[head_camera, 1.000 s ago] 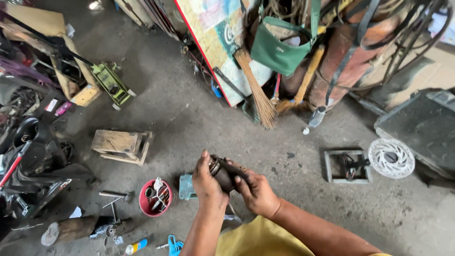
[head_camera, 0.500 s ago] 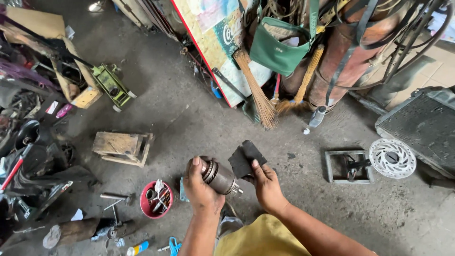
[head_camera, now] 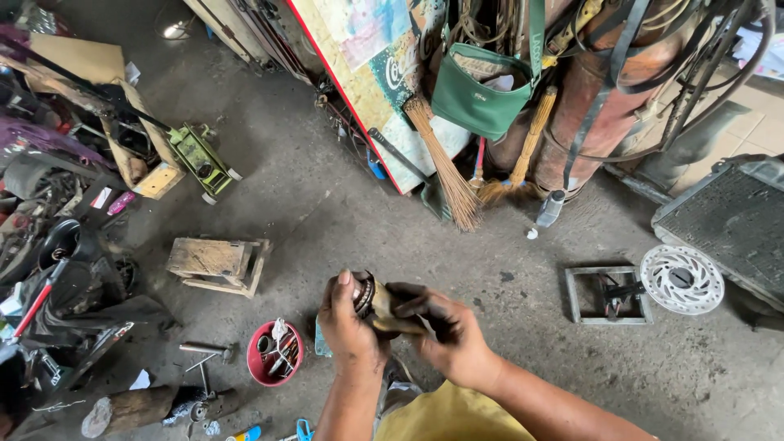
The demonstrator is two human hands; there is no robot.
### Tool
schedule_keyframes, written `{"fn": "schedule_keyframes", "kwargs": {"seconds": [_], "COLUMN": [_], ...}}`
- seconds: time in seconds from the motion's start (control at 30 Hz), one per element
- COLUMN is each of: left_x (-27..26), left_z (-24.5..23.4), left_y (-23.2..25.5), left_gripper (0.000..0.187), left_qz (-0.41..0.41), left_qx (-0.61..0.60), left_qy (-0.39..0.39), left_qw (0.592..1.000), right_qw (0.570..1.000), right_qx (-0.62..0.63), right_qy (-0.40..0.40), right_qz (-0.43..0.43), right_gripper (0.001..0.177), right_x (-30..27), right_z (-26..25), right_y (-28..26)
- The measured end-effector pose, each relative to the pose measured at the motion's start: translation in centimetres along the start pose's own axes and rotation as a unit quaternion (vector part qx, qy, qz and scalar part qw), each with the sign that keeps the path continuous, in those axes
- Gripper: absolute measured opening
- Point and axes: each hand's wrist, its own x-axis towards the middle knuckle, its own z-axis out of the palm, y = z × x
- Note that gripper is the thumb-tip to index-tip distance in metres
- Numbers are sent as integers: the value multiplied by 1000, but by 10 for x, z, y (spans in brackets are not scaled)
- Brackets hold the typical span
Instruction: The person cleans a cylindrical mechanical part with a cloth, then sits on the floor and uses a screwdriver to scrape and clean the part's surface.
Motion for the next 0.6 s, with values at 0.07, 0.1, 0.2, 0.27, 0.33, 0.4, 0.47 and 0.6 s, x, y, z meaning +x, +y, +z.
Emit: {"fn": "schedule_keyframes", "kwargs": {"seconds": [0.07,0.1,0.2,0.27,0.33,0.4,0.47,0.6], "left_x": [-1,-2,4,-4,-10,-13,-11,-8], "left_z": [-1,-1,-11,-7,-7,-8,-7,-7], "left_y": [3,4,-11,-13,-13,-11,-9,-5], "left_gripper": [23,25,26,21,18,25,27,23], "left_qz": [16,29,77,95,112,101,76,40], "left_qx": [33,67,95,117,141,187,164,50], "left_qy": [-4,-10,-29,-54,-74,-72,-50,-28], "left_qw": [999,997,992,987,981,975,982,998], "right_qw": [997,987,941,954,958,946,946,846], "right_qx": [38,75,66,21,-23,-139,-70,365], "right_qy": [-50,-96,50,-17,-85,-179,-136,141], "right_qz": [52,105,327,299,272,230,284,361], "right_gripper": [46,66,86,79,74,57,63,37], "right_x": [5,7,-1,21,32,34,28,7], "right_z": [-8,-12,-12,-8,-9,-17,-25,-28], "right_y": [-11,-16,27,-4,-15,-5,6,55]}}
